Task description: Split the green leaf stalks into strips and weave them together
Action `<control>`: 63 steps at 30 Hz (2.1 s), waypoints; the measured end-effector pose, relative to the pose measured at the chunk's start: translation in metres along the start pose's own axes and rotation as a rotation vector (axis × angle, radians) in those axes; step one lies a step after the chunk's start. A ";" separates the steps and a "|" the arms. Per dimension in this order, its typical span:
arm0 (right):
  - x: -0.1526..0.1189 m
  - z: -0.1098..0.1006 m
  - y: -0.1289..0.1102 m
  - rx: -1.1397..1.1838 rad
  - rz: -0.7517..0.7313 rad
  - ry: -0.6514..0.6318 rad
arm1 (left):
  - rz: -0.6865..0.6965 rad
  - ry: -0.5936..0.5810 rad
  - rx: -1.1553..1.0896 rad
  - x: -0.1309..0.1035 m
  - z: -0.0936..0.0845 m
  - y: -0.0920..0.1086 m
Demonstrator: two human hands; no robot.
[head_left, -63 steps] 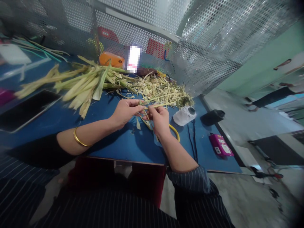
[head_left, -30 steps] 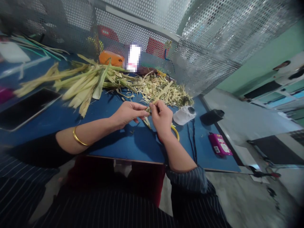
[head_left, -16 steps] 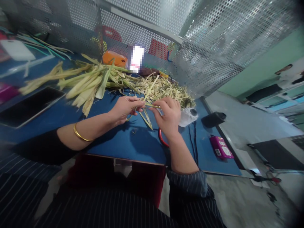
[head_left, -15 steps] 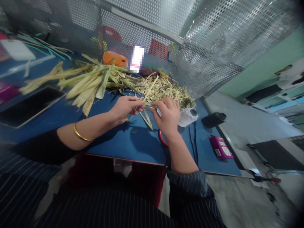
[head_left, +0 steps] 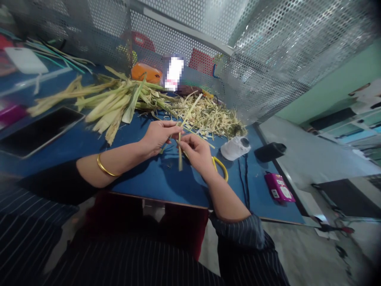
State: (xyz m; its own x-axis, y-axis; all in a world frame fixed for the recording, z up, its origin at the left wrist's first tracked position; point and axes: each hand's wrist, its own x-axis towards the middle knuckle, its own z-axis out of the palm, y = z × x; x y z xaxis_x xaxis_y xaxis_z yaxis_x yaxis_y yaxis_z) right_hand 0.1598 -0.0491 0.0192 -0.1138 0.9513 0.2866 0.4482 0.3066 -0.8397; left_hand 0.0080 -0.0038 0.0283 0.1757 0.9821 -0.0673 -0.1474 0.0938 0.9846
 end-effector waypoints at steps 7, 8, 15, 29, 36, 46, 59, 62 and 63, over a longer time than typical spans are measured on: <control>0.017 -0.010 0.014 0.740 0.350 0.373 | 0.013 0.017 -0.005 -0.001 0.002 0.003; 0.017 -0.012 0.014 0.739 0.306 0.437 | 0.007 0.015 0.005 -0.002 0.003 0.003; 0.004 -0.013 -0.012 0.314 -0.150 0.491 | 0.071 0.010 0.065 -0.001 0.003 0.001; 0.004 -0.014 0.002 -0.358 -0.269 0.393 | 0.148 0.089 0.120 0.002 0.002 0.003; 0.005 -0.015 0.003 -0.425 -0.221 0.382 | 0.152 0.095 0.101 0.005 0.001 -0.001; 0.001 -0.011 0.000 -0.417 -0.084 0.326 | 0.199 0.134 0.200 0.001 0.004 -0.004; 0.001 0.000 0.003 -0.385 -0.149 0.339 | 0.229 0.058 0.237 -0.002 0.008 -0.011; -0.001 0.001 0.003 -0.387 -0.203 0.291 | 0.309 0.000 0.357 0.001 0.003 -0.014; -0.002 0.000 0.002 -0.393 -0.205 0.283 | 0.332 -0.003 0.384 0.002 0.002 -0.014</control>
State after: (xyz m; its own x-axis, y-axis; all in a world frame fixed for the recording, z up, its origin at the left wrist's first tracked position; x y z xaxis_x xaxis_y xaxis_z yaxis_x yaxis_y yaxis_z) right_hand 0.1606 -0.0503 0.0167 -0.0143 0.8101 0.5862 0.7467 0.3986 -0.5326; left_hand 0.0120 -0.0035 0.0142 0.1826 0.9483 0.2596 0.1729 -0.2909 0.9410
